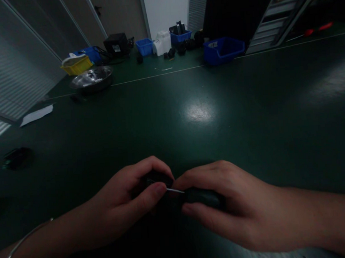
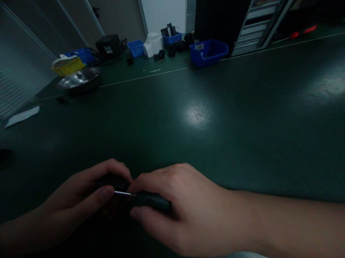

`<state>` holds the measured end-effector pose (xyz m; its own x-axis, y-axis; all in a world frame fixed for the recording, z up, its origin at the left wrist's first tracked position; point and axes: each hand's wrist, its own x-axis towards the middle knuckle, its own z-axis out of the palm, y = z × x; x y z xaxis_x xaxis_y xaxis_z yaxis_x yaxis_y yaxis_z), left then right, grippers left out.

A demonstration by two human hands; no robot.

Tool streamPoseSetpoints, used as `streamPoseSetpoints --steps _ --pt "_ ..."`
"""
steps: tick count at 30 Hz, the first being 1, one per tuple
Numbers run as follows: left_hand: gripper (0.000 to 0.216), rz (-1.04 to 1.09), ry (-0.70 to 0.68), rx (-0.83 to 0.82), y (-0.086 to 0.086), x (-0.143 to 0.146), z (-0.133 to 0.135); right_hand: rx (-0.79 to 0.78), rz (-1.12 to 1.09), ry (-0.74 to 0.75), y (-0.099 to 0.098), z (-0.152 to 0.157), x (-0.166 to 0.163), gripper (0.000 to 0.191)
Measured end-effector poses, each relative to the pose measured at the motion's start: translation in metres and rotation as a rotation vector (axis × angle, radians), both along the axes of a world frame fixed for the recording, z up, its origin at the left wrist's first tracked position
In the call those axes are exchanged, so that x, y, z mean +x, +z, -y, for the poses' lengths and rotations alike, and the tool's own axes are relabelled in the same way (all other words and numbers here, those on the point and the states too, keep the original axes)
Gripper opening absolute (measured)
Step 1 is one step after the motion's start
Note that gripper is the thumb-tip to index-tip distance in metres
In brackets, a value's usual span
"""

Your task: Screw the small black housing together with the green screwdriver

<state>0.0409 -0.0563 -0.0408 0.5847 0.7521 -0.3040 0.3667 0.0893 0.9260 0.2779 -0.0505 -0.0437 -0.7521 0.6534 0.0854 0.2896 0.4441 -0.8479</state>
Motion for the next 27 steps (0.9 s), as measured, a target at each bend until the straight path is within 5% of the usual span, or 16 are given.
streamPoseSetpoints --steps 27 --pt "0.017 0.065 0.024 -0.015 -0.0009 0.0001 -0.0001 0.007 0.041 0.005 -0.0005 -0.0001 0.0024 0.026"
